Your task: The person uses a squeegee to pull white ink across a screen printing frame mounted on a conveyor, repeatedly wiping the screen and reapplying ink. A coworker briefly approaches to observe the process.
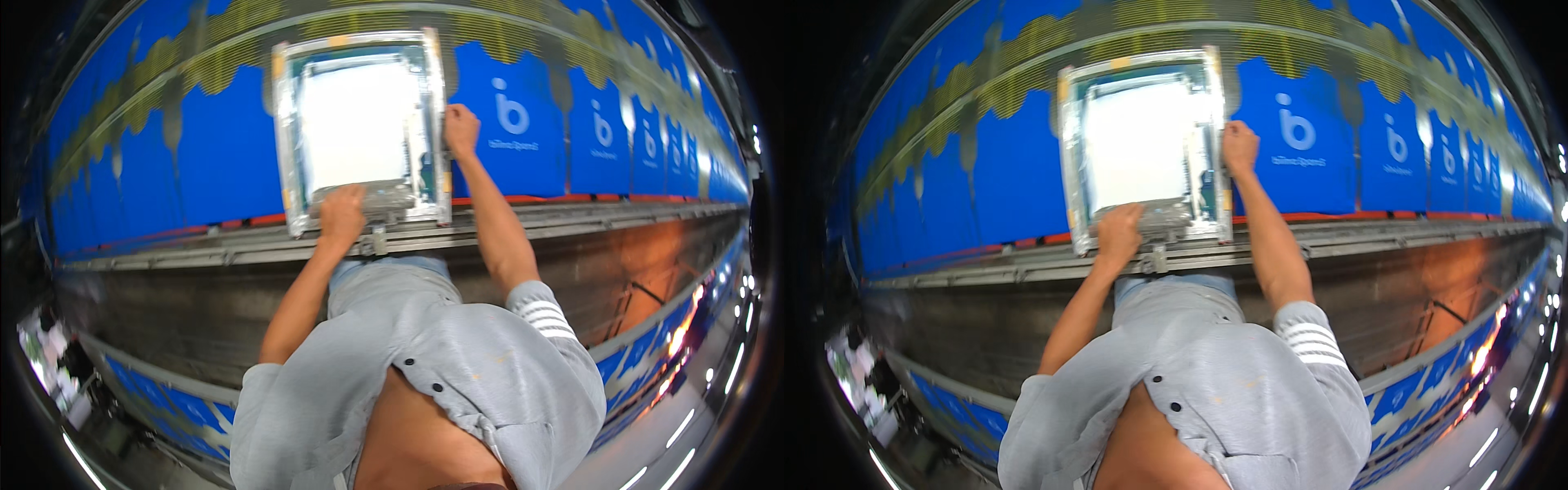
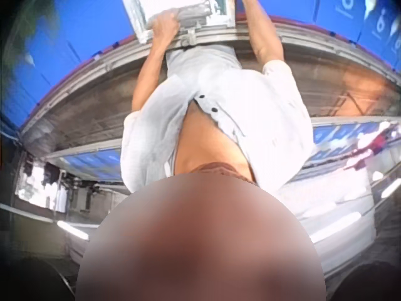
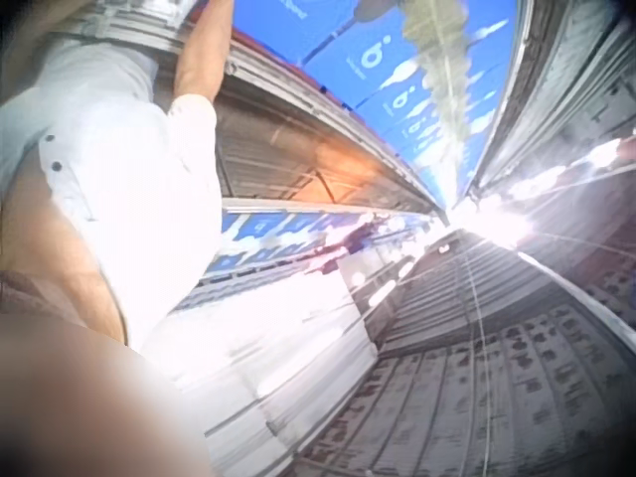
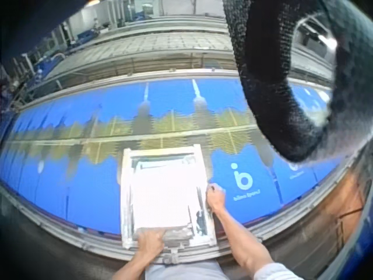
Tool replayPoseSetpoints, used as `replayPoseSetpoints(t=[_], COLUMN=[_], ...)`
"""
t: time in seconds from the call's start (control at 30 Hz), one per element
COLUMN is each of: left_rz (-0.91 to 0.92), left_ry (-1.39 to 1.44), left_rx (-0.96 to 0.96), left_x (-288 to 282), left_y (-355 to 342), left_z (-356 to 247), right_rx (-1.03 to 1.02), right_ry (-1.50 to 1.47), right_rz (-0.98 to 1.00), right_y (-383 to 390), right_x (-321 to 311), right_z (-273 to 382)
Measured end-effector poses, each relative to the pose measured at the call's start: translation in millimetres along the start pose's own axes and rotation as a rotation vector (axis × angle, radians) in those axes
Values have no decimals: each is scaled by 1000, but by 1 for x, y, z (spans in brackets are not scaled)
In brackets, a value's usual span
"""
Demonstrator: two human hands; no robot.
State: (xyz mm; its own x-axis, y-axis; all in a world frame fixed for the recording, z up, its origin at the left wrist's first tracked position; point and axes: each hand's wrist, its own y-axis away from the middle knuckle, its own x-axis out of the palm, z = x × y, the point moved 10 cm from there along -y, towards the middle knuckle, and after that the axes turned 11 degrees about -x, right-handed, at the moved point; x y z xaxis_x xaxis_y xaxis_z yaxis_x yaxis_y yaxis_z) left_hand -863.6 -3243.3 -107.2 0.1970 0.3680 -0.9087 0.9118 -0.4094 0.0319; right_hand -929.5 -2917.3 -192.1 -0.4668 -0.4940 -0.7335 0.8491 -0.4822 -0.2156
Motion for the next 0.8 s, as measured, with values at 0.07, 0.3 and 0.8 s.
replayPoseSetpoints(t=[0.07,0.3,0.8], left_rz=[-144,276,103], left_ry=[24,-92,-182], left_rx=[56,-186,-49], left_x=[-17,-11,-32], left_y=[8,-89,-289], left_z=[-11,13,87], right_rx=[28,-494,-720], right_ry=[38,-51,284], right_rz=[60,796,686], right_y=[2,44,-110], right_x=[-2,13,115], right_z=[8,185,185])
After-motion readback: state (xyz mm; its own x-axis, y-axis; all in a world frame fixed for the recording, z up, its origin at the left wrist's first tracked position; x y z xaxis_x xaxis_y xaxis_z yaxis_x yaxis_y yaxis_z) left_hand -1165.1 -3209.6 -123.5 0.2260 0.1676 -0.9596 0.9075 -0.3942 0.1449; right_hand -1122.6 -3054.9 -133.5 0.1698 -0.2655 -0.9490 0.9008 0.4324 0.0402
